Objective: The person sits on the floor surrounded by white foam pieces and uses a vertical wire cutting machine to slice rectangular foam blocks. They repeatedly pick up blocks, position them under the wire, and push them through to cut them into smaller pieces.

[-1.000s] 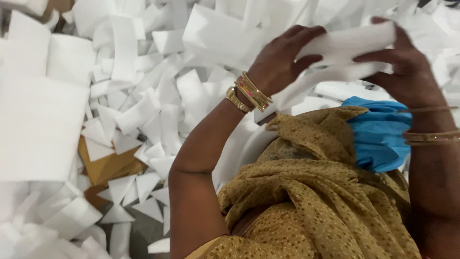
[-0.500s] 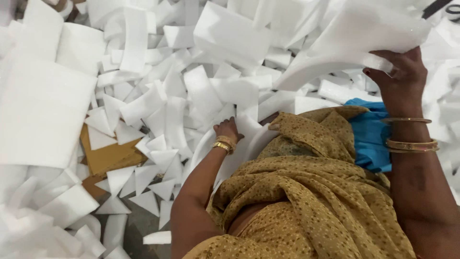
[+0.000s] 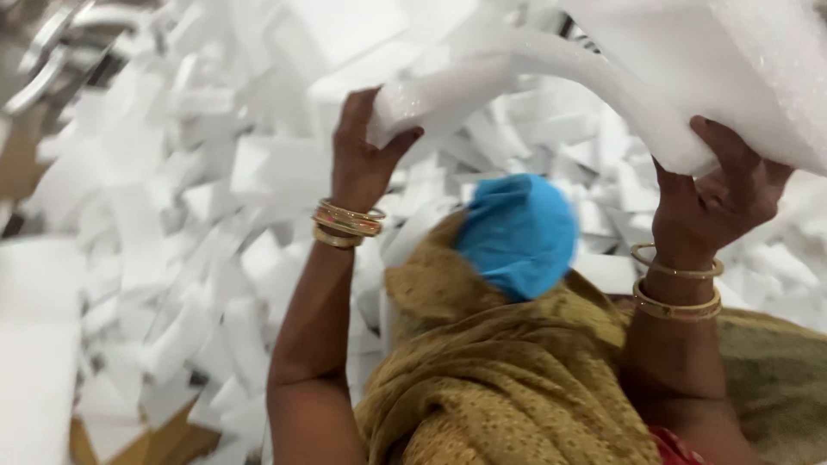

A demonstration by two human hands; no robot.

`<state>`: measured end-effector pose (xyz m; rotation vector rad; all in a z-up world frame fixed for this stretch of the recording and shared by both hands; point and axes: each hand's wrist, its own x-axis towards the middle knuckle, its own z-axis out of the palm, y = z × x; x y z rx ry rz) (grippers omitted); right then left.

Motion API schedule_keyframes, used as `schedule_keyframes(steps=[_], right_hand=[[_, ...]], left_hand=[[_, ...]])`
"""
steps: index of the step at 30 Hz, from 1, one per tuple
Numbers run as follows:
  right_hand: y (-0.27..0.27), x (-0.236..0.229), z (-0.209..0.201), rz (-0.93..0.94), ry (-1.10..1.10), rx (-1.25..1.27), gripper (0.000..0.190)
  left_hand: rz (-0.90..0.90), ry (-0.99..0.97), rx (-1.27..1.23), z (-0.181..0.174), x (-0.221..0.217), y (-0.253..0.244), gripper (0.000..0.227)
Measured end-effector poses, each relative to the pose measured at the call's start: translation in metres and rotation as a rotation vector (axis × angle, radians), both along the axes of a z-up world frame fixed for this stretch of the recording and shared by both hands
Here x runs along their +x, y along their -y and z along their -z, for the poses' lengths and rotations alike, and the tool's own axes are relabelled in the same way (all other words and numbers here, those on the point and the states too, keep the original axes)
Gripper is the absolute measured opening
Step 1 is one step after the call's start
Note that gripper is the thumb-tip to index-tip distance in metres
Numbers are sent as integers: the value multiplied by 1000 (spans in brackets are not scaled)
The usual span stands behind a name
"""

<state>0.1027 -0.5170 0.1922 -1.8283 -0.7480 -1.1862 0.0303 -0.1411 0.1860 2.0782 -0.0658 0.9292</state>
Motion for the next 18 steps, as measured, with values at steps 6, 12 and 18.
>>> schedule_keyframes(steps=[6,12,18], right_hand=[[62,-16,-32,145,-53,-58,42],[60,16,-12,490,-640,-378,48],[75,55,34,597,-763,-415,43]], left_hand=[[292,-448,13,-65,66,54,65],[323,-762,401,6,145,107,71],[508,-958,382,95,188,153,77]])
